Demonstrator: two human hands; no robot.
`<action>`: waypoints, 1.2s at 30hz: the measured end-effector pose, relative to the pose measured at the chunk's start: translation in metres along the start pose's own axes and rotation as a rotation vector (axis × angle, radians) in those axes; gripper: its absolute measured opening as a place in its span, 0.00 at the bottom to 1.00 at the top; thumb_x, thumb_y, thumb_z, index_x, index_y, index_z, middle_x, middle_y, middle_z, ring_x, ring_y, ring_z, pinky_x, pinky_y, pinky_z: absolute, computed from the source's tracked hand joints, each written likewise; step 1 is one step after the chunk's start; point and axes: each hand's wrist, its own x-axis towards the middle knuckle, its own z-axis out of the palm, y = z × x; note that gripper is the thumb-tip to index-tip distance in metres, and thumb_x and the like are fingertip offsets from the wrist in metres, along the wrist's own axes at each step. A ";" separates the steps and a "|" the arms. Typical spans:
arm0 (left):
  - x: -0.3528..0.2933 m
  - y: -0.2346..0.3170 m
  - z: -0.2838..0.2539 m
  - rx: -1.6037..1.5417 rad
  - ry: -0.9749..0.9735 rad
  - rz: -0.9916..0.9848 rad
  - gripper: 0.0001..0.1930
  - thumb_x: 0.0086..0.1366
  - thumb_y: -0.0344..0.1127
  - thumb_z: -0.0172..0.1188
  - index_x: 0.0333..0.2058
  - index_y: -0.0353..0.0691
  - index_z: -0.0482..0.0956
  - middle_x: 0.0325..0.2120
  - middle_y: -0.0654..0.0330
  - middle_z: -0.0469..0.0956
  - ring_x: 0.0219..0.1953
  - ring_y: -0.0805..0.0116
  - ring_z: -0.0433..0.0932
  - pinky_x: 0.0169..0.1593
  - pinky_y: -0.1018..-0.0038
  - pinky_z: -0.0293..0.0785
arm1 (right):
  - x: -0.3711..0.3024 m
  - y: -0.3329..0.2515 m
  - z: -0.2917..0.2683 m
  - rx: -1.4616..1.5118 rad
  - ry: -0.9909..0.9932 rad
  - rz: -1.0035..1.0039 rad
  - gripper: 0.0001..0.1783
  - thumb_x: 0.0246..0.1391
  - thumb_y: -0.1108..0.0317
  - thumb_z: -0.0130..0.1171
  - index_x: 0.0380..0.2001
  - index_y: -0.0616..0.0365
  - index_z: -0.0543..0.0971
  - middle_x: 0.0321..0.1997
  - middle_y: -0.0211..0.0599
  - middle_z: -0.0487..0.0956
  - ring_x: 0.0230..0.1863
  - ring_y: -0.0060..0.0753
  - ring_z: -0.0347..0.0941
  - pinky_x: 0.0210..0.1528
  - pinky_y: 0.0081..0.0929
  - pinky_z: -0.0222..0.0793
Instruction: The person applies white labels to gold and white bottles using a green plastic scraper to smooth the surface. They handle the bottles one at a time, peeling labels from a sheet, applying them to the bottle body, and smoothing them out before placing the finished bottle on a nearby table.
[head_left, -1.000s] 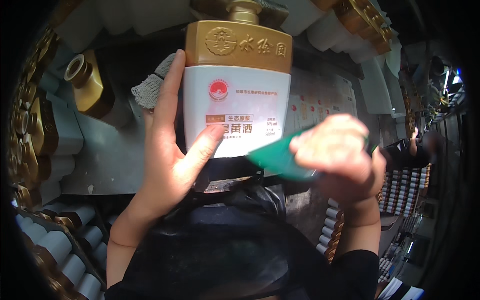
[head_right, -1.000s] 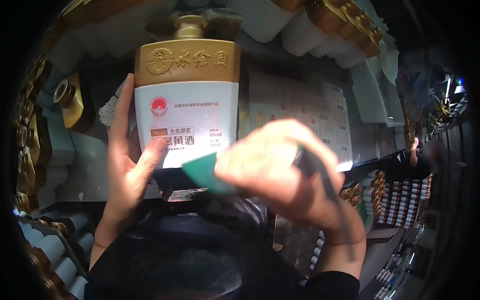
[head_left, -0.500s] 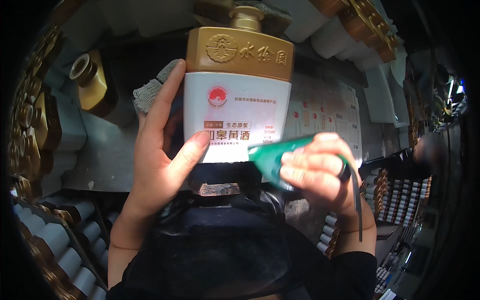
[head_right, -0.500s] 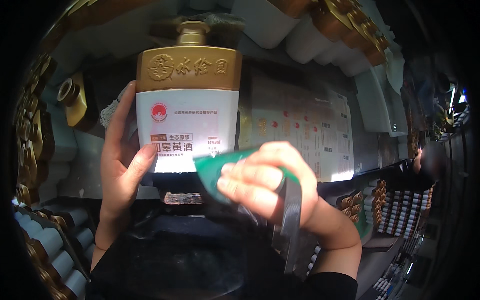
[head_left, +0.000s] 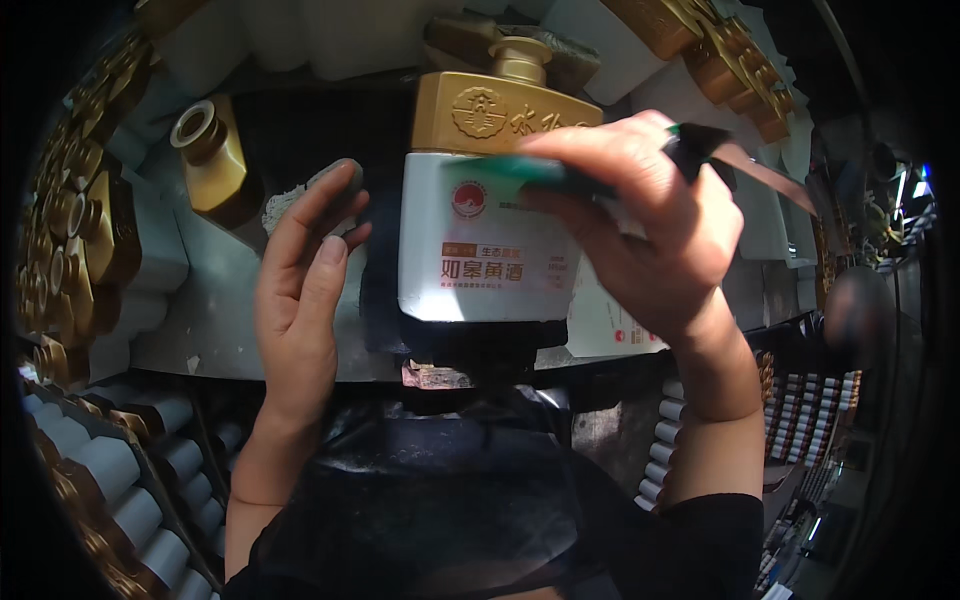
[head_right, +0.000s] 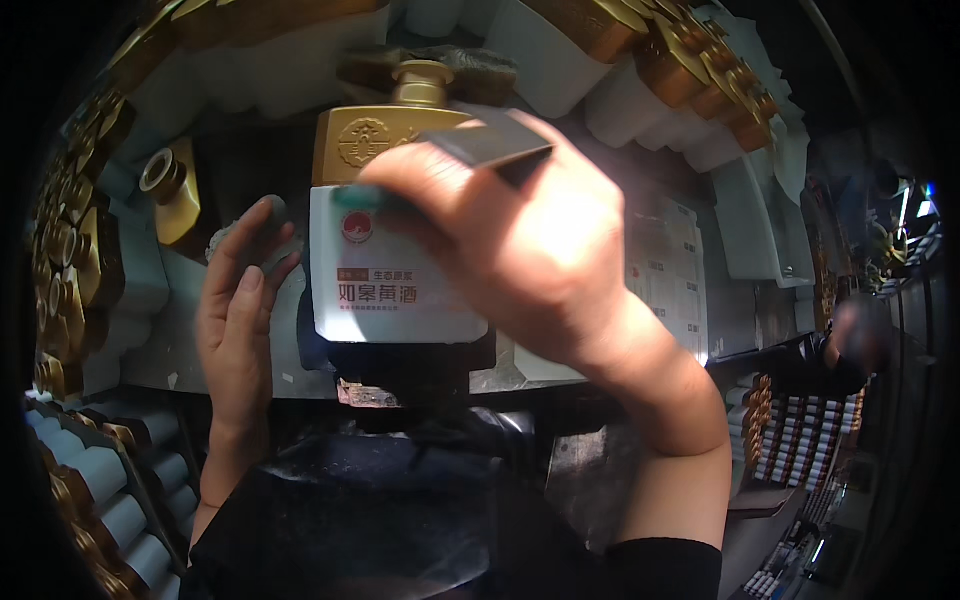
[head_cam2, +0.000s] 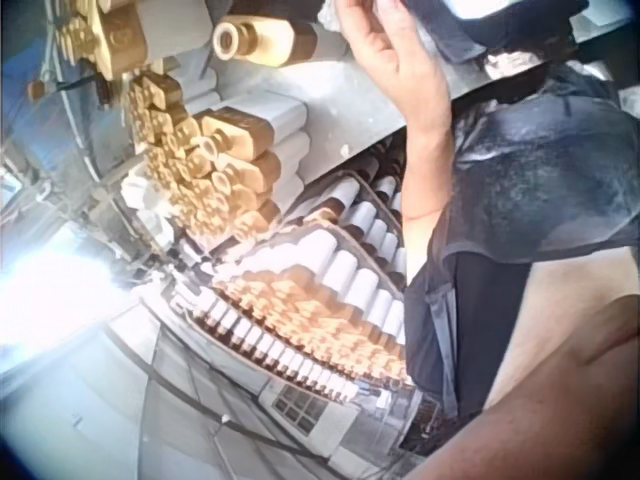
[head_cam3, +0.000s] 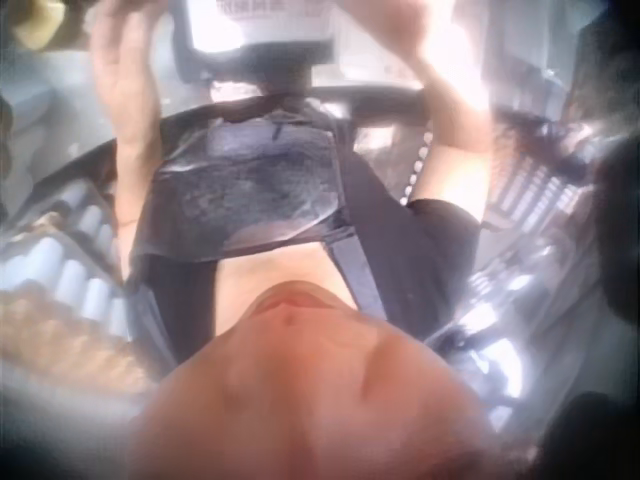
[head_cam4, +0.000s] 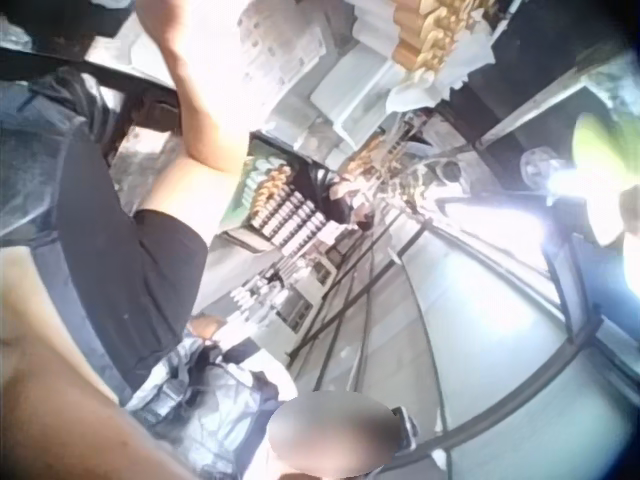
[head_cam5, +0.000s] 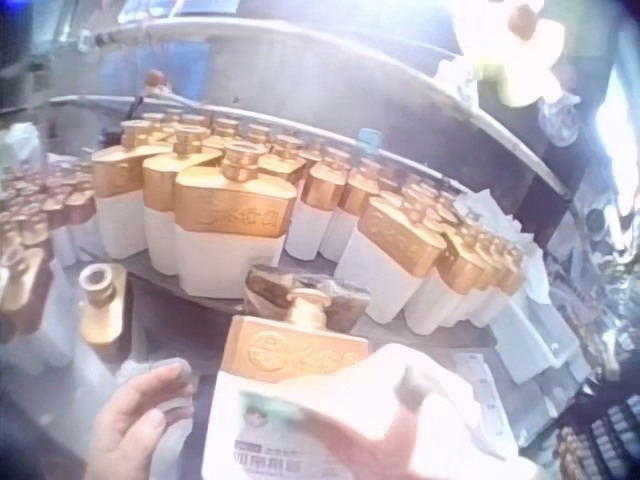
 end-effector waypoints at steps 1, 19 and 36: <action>-0.001 0.000 -0.001 0.017 -0.012 0.004 0.22 0.72 0.32 0.45 0.63 0.35 0.65 0.62 0.53 0.67 0.62 0.63 0.68 0.63 0.66 0.66 | -0.007 0.002 0.004 -0.036 0.033 -0.012 0.13 0.37 0.74 0.66 0.31 0.56 0.80 0.23 0.25 0.74 0.23 0.25 0.73 0.29 0.23 0.71; 0.000 -0.007 -0.012 -0.064 0.012 -0.088 0.24 0.74 0.34 0.42 0.65 0.30 0.59 0.64 0.48 0.62 0.65 0.58 0.65 0.67 0.63 0.62 | -0.181 0.044 -0.082 1.536 1.155 0.597 0.11 0.63 0.55 0.56 0.42 0.47 0.73 0.61 0.30 0.70 0.71 0.47 0.53 0.64 0.76 0.48; -0.004 0.009 0.003 -0.008 0.006 -0.063 0.21 0.71 0.30 0.47 0.60 0.33 0.67 0.60 0.52 0.68 0.61 0.61 0.70 0.62 0.65 0.67 | -0.141 -0.012 -0.071 0.646 0.427 1.030 0.12 0.57 0.64 0.63 0.42 0.56 0.77 0.39 0.35 0.82 0.39 0.33 0.80 0.46 0.28 0.77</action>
